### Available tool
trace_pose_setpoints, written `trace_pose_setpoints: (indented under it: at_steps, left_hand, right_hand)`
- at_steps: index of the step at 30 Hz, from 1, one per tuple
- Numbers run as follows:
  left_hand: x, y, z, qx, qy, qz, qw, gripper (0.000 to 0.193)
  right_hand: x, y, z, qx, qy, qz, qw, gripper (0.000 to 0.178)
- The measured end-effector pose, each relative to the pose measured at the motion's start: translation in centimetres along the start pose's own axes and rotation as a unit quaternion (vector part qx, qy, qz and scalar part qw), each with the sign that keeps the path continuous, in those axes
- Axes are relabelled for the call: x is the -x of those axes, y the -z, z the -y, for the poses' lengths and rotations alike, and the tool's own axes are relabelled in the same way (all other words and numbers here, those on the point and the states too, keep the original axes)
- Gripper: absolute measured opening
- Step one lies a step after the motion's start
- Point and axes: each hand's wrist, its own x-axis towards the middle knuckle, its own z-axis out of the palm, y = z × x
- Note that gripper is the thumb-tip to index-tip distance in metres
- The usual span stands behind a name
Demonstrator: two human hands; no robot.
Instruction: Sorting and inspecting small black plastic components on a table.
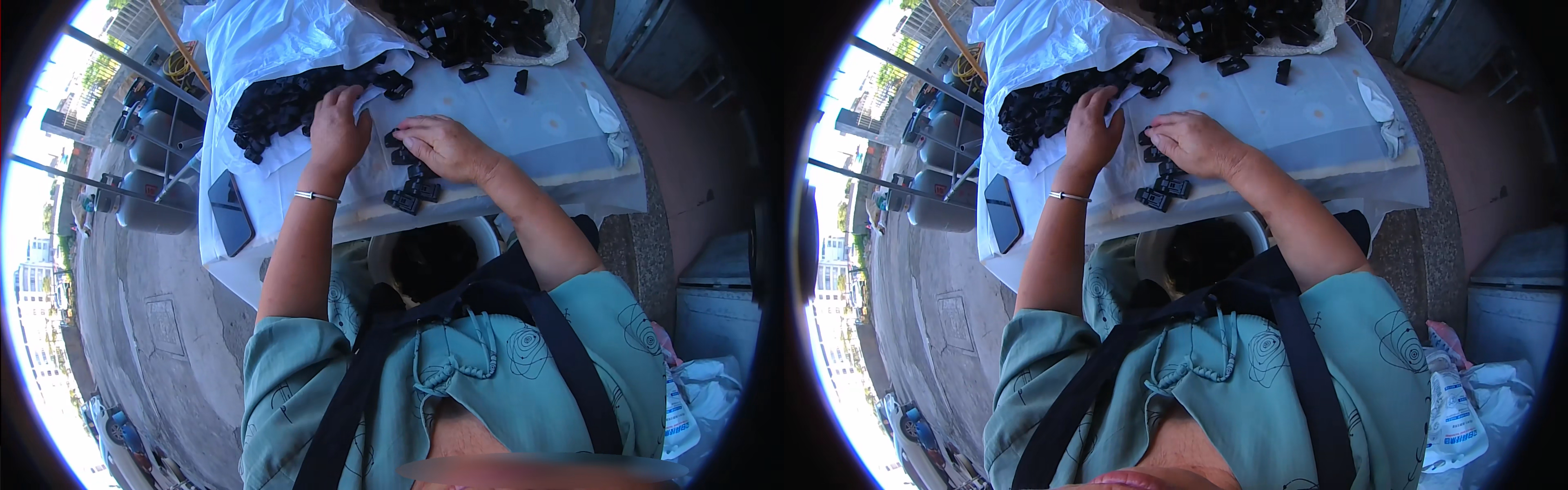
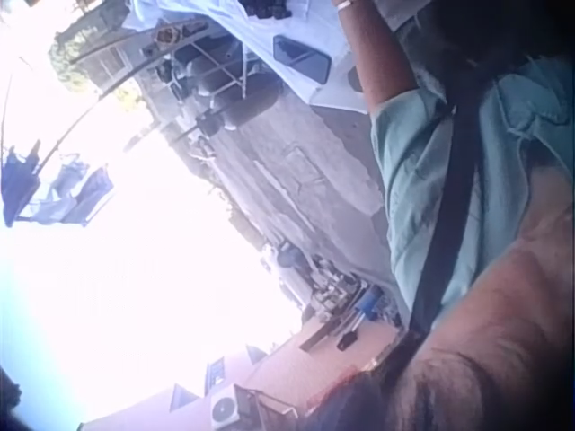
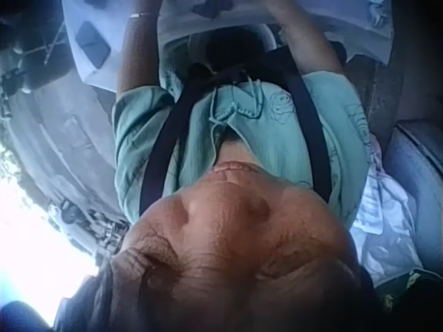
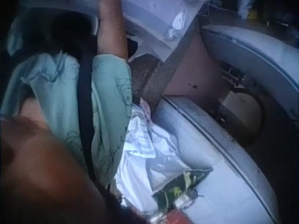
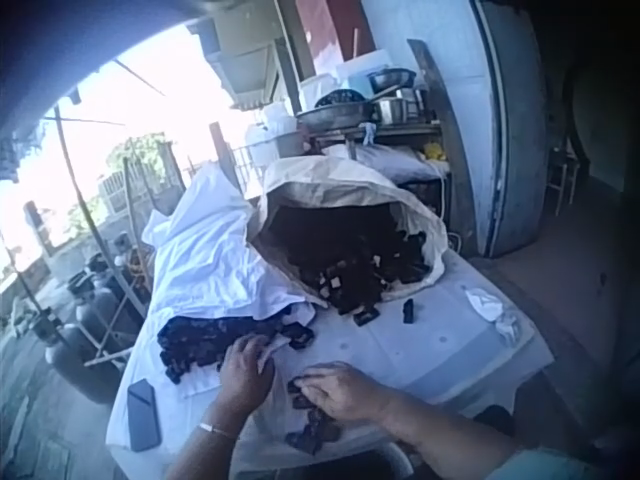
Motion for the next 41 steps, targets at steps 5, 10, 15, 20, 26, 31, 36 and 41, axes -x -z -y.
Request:
trace_pose_setpoints:
  at_steps: [5,10,15,20,26,31,36,41]
  left_hand:
    - [-2.3,-1.7,1.5,-0.149,0.059,0.047,0.986,0.065]
    - [-2.4,-3.9,0.5,-0.082,0.027,0.067,0.994,0.053]
    - [0.1,-3.4,-1.9,-0.025,-0.057,0.058,0.996,0.044]
    - [1.2,-1.2,-2.8,-0.041,-0.097,0.021,0.994,0.05]
    - [4.4,1.8,-1.3,0.03,-0.033,-0.015,0.999,0.044]
    - [4.7,1.9,-1.5,0.057,0.085,0.028,0.994,0.038]
    - [4.1,1.7,-1.5,0.068,0.114,0.038,0.99,0.031]
    - [5.2,3.1,-2.1,0.017,0.166,0.084,0.982,0.028]
  right_hand:
    - [-1.9,0.2,-1.8,0.049,-0.067,-0.057,0.995,0.036]
    - [-5.1,-1.2,-4.6,0.222,-0.08,-0.053,0.97,0.034]
    - [-2.6,1.3,-2.9,0.181,-0.165,0.062,0.968,0.03]
    - [-0.1,3.2,-0.9,0.07,-0.188,-0.038,0.979,0.03]
    - [1.3,2.4,-1.0,0.072,-0.109,-0.073,0.989,0.026]
    - [1.1,2.4,0.1,0.064,-0.086,-0.004,0.994,0.023]
    - [0.9,3.7,1.9,-0.044,-0.124,0.126,0.983,0.023]
    - [0.7,3.7,1.8,0.167,-0.205,0.097,0.96,0.026]
